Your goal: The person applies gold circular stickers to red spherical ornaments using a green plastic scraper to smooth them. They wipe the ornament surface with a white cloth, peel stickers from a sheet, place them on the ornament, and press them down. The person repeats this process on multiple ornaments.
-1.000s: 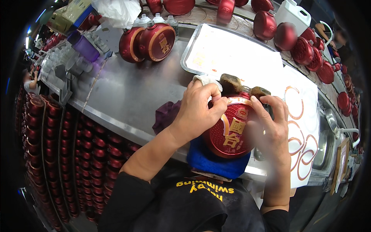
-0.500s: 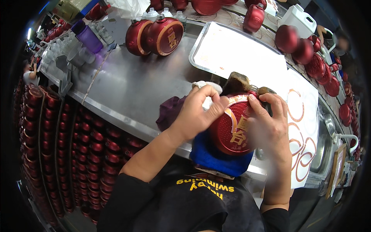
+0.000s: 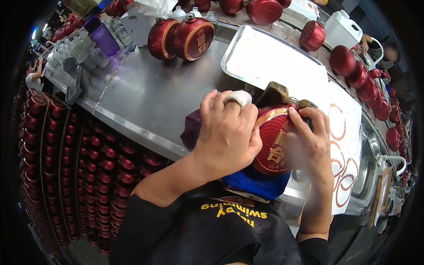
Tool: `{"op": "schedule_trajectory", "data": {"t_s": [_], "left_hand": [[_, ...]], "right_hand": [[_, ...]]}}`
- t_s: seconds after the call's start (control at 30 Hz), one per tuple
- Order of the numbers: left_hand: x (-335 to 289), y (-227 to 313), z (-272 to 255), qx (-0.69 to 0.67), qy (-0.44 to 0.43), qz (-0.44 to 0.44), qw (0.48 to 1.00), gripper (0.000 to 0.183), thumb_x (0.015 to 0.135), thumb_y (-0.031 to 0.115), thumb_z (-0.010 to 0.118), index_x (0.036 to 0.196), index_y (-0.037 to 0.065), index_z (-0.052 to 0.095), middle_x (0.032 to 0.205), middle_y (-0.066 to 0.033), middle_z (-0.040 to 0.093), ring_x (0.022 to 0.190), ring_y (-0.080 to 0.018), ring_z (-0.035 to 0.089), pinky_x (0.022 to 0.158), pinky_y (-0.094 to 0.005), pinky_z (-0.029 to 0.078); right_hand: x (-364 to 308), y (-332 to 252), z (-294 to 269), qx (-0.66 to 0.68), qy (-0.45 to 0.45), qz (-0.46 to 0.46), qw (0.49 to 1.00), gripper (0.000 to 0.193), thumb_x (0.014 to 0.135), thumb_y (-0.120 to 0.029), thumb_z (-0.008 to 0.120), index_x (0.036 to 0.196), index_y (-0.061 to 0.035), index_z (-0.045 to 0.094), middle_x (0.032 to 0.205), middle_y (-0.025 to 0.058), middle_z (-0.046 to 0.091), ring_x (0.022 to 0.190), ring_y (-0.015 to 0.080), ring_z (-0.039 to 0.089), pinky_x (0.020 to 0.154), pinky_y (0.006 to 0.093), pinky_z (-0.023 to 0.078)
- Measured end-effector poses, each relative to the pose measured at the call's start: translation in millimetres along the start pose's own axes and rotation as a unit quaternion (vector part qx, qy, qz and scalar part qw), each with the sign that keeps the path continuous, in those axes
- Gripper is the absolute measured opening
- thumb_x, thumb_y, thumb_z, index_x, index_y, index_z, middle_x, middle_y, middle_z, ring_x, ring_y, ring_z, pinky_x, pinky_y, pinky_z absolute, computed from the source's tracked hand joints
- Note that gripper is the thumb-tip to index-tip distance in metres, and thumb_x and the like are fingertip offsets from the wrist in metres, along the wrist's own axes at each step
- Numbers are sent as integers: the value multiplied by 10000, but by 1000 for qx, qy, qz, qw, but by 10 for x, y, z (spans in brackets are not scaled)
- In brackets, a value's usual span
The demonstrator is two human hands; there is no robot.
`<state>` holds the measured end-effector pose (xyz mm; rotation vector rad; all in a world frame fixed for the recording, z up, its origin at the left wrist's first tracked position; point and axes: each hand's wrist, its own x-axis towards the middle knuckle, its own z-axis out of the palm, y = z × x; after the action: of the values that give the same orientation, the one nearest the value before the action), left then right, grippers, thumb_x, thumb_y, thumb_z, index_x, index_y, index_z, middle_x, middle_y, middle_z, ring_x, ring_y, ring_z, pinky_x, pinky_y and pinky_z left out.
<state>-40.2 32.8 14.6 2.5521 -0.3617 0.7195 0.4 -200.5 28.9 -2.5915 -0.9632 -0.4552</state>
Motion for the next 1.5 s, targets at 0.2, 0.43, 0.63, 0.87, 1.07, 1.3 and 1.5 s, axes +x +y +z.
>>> {"op": "schedule_trajectory", "data": {"t_s": [0.2, 0.43, 0.63, 0.87, 1.07, 1.3, 1.5], "left_hand": [[20, -84, -228, -119, -68, -10, 991, 343, 934, 390, 722, 876, 70, 614, 847, -145, 612, 915, -355, 596, 988, -542, 395], [244, -198, 344, -368, -82, -148, 914, 384, 971, 389, 719, 937, 25, 601, 893, -146, 643, 885, -309, 591, 835, -433, 475], [279, -301, 493, -404, -92, -147, 898, 347, 967, 356, 727, 957, 31, 606, 914, -141, 668, 872, -289, 610, 798, -415, 494], [289, -243, 489, -377, -81, -136, 912, 398, 941, 391, 759, 957, 32, 590, 886, -133, 659, 832, -279, 602, 774, -408, 496], [332, -263, 459, -382, -95, -118, 912, 405, 934, 389, 768, 959, 30, 583, 895, -131, 651, 837, -271, 598, 776, -392, 495], [240, -283, 477, -478, -51, -173, 860, 367, 990, 365, 708, 975, 10, 617, 940, -131, 670, 920, -257, 631, 833, -382, 504], [28, -253, 489, -459, -63, -151, 873, 396, 991, 357, 716, 1127, 8, 587, 1070, -148, 656, 1026, -262, 628, 955, -373, 489]], "right_hand": [[-1, -4, 5, 5, 11, 2, 1000, 515, 809, -75, 791, 1314, -100, 687, 1233, 128, 583, 1213, 371, 548, 1014, 500, 482], [13, -14, -5, 6, 9, -3, 1000, 512, 802, -64, 786, 1304, -93, 686, 1227, 128, 589, 1206, 366, 552, 1004, 498, 486], [19, -27, -5, 8, 12, 6, 1000, 528, 802, -56, 779, 1319, -95, 680, 1227, 128, 590, 1214, 364, 551, 1018, 502, 476], [13, -4, 13, 10, 18, -5, 1000, 555, 810, -57, 773, 1351, -93, 656, 1228, 132, 591, 1219, 366, 550, 1033, 506, 466], [5, 2, 27, 21, 24, 5, 999, 556, 807, -62, 777, 1348, -64, 651, 1225, 140, 594, 1212, 371, 555, 1035, 509, 464], [-6, 26, 31, 5, 11, -7, 1000, 550, 804, -51, 772, 1342, -73, 657, 1234, 133, 591, 1228, 375, 547, 1044, 512, 466], [-16, 27, 36, -11, -2, -11, 1000, 543, 806, -55, 770, 1338, -72, 659, 1240, 131, 589, 1238, 374, 541, 1047, 514, 464]]}}
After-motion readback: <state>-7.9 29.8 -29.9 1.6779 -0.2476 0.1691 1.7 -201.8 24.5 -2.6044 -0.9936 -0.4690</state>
